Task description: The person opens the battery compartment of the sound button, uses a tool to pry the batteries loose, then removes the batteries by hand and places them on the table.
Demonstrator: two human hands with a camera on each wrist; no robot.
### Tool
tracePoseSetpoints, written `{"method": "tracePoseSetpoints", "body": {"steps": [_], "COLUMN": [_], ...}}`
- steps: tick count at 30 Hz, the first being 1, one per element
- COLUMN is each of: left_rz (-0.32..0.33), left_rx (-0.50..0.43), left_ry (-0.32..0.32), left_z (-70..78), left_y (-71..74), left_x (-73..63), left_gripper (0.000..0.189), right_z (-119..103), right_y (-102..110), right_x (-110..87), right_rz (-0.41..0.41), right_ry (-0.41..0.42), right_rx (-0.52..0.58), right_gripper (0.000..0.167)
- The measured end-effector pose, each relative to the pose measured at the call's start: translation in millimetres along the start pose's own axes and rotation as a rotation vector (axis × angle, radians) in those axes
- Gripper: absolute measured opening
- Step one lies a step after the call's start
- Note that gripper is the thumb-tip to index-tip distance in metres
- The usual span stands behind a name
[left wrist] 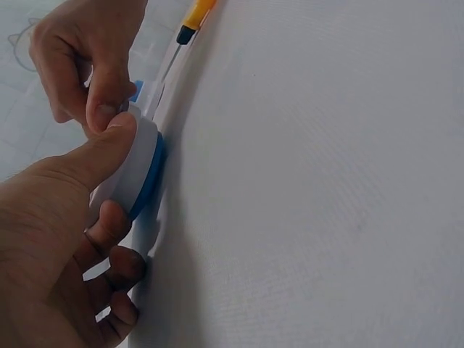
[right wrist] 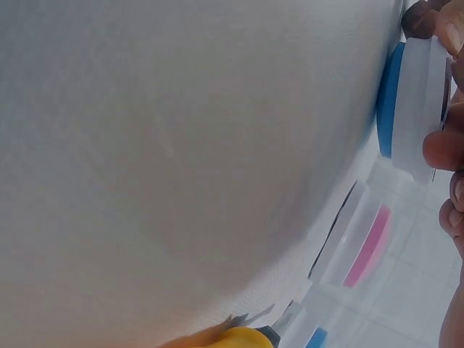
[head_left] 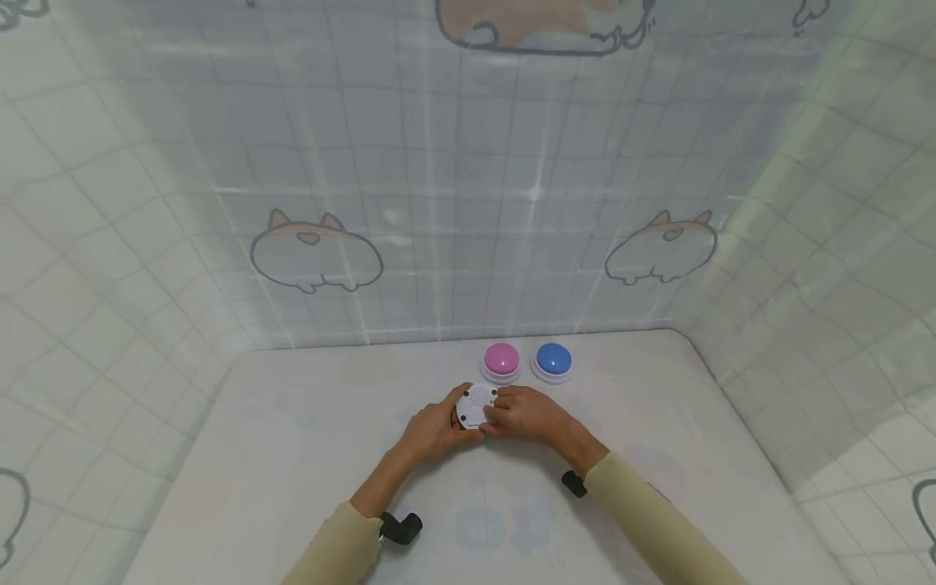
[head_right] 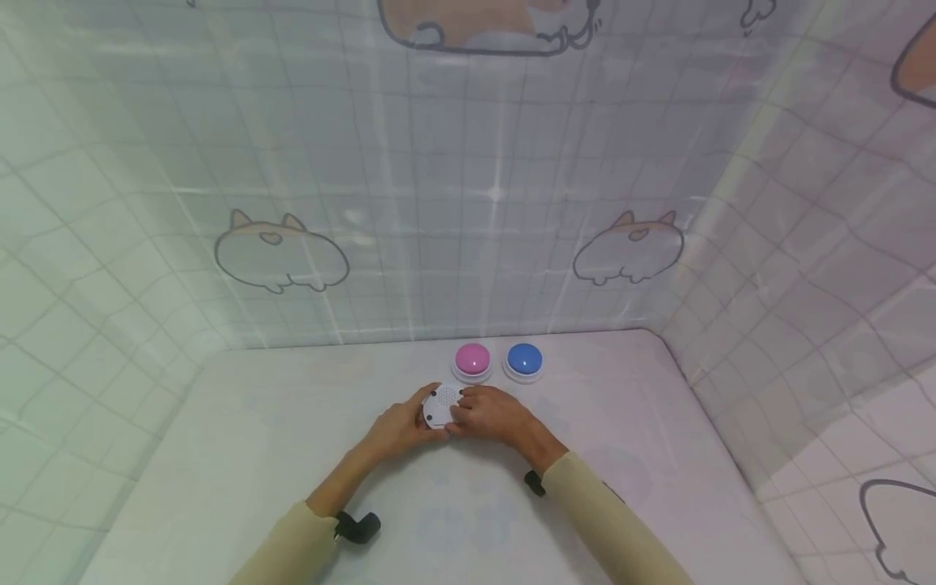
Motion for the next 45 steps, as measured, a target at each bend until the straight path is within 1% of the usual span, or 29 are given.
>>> {"method": "tracePoseSetpoints", "body": {"steps": [4,10,17,26,33,36,41,45], "left_rz": [0.009,0.015,0.009,0.014,0.031,0.033,0.039,0.041], "left_rx": [0.008,0.013,0.011,0.021,0.025,0.026,0.027,0.029], "left_ry": [0.002,-0.001,0.008,0.014,-0.011,-0.005,-0.014,-0.021], "left_z": [1.7,3.7,4.8,3.0,1.4,1.1,2.4,3.8], "left_y": [-0.6,0.4,0.0,-2.2,-4.0,-4.5,-3.7,-3.2], "left_x": [-0.3,-2.5,-3.4,-2.8,-3.9,-4.3,-4.8,-4.6], "left_gripper": [0.093,0.093,0.092,0.094,0.093,0.092,0.092,0.093], "right_z": [-1.5,-3.5,-4.2,-5.6,-6.6,-7.0,-7.5,-7.9], "right_y": [1.4,3.5,2.1,1.2,0.4,2.2,3.0,5.0], "right_x": [-1.3,-3.9,-6.2,-3.5,-2.5,-2.1,-2.7,-2.5], "right_rz": [0.006,0.009,-0.016,0.048,0.024,0.009,-0.015,-0.007], "right_ry": [-0.016,-0.055,-0.094,-0.091,-0.12,-0.129,-0.144,-0.149], "right_rx": [0.005,0.058,0.091,0.072,0.098,0.109,0.115,0.114], "right_gripper": [0.024,0.028,0.028,0.019,0.018,0.019,0.02,0.018]}}
Point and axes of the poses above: each hand's wrist, its own x-axis towards the middle knuckle, its own y-axis out of the back of the hand, z = x × y, the point moved 4 cm from there along x, towards the middle knuckle, and after that the axes turned 10 degrees about y, right-handed, at the moved point
